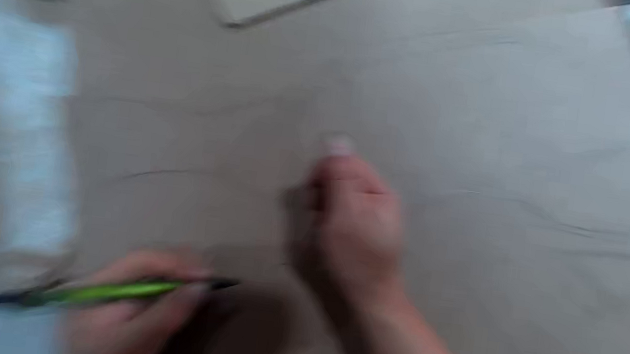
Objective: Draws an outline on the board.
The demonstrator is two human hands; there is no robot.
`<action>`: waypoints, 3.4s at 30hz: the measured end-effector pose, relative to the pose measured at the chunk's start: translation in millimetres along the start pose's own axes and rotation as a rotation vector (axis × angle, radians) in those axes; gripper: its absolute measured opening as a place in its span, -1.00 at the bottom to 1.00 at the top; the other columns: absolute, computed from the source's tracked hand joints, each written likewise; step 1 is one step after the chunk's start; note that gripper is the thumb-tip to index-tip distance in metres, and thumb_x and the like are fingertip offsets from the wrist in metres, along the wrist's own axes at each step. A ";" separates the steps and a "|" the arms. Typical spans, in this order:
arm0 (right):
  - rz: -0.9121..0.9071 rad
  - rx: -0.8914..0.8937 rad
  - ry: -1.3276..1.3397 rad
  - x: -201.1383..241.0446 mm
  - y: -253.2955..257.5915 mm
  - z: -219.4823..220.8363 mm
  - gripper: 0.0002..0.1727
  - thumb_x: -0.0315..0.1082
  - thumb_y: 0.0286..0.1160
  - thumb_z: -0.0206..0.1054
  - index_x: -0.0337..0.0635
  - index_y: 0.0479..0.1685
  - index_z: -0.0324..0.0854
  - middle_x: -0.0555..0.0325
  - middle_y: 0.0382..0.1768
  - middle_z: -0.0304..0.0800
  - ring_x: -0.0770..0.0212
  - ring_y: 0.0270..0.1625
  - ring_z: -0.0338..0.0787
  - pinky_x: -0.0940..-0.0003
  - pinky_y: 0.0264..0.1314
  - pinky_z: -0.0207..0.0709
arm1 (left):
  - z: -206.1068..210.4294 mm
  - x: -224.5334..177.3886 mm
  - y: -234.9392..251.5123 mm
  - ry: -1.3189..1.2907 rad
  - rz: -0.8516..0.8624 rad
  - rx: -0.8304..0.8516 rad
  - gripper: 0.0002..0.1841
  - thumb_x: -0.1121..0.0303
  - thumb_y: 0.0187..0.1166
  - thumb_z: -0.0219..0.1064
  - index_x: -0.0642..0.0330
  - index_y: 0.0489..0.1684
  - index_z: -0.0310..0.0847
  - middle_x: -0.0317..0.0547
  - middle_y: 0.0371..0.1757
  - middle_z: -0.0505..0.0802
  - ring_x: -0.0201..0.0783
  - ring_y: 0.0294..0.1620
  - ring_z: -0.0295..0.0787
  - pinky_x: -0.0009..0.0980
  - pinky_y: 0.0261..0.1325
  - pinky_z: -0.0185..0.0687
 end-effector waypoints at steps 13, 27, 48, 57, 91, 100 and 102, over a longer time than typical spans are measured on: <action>-0.060 -0.076 -0.068 2.3 4.9 3.8 -0.45 -0.04 0.95 -0.14 -0.02 -0.38 0.65 0.38 -0.58 0.67 0.39 -0.60 0.69 0.44 -0.57 0.69 | -81.4 33.8 -21.9 0.263 -0.066 -0.087 -0.97 0.36 0.38 0.42 0.00 -0.33 0.74 -0.23 -0.37 0.85 -0.40 -0.59 0.66 -0.54 -0.61 0.57; -0.093 -0.077 -0.072 1.7 7.1 6.7 -0.45 -0.11 0.97 -0.15 0.02 -0.45 0.63 0.43 -0.61 0.66 0.42 -0.60 0.68 0.48 -0.57 0.66 | -79.7 35.2 -4.7 0.214 -0.016 0.071 -0.96 0.45 0.37 0.44 0.12 -0.33 0.74 -0.20 -0.36 0.85 -0.40 -0.53 0.70 -0.55 -0.55 0.59; -0.083 -0.083 -0.102 -0.9 7.6 5.7 -0.44 -0.07 0.96 -0.17 0.01 -0.42 0.62 0.41 -0.61 0.66 0.40 -0.61 0.68 0.48 -0.58 0.66 | -77.8 34.6 -6.2 0.238 -0.023 0.058 -0.97 0.46 0.39 0.43 0.12 -0.33 0.75 -0.22 -0.36 0.84 -0.43 -0.57 0.65 -0.58 -0.61 0.53; -0.078 -0.086 -0.091 -5.4 8.9 4.6 -0.47 -0.09 0.97 -0.15 0.00 -0.40 0.61 0.42 -0.61 0.66 0.42 -0.61 0.69 0.51 -0.61 0.66 | -76.7 33.4 -6.1 0.221 -0.022 0.060 -0.96 0.50 0.36 0.41 0.14 -0.37 0.70 -0.20 -0.37 0.82 -0.41 -0.54 0.66 -0.58 -0.58 0.52; -0.100 -0.073 -0.091 -8.5 11.0 3.4 -0.50 -0.13 0.96 -0.15 -0.01 -0.38 0.59 0.42 -0.61 0.66 0.41 -0.62 0.68 0.50 -0.62 0.65 | -78.2 33.3 -14.5 0.214 -0.066 0.231 -0.93 0.46 0.27 0.41 0.07 -0.54 0.68 -0.27 -0.51 0.77 -0.41 -0.57 0.63 -0.55 -0.59 0.50; -0.095 -0.073 -0.087 -8.4 10.9 3.2 -0.50 -0.13 0.96 -0.15 -0.01 -0.37 0.60 0.42 -0.60 0.66 0.42 -0.62 0.68 0.50 -0.61 0.65 | -78.8 34.3 -14.3 0.182 -0.040 0.230 -0.93 0.46 0.28 0.41 0.07 -0.53 0.65 -0.25 -0.49 0.78 -0.38 -0.53 0.67 -0.51 -0.53 0.56; -0.099 -0.077 -0.089 -7.8 10.7 3.4 -0.49 -0.14 0.97 -0.16 -0.01 -0.39 0.59 0.42 -0.61 0.66 0.42 -0.62 0.68 0.51 -0.62 0.65 | -77.0 34.0 -14.6 0.175 -0.041 0.254 -0.92 0.47 0.27 0.40 0.07 -0.55 0.64 -0.26 -0.48 0.78 -0.38 -0.50 0.68 -0.50 -0.50 0.58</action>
Point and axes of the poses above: each hand's wrist, its own y-axis towards the middle knuckle, its own z-axis out of the palm, x = y × z, the point moved 5 cm from there along y, towards the middle knuckle
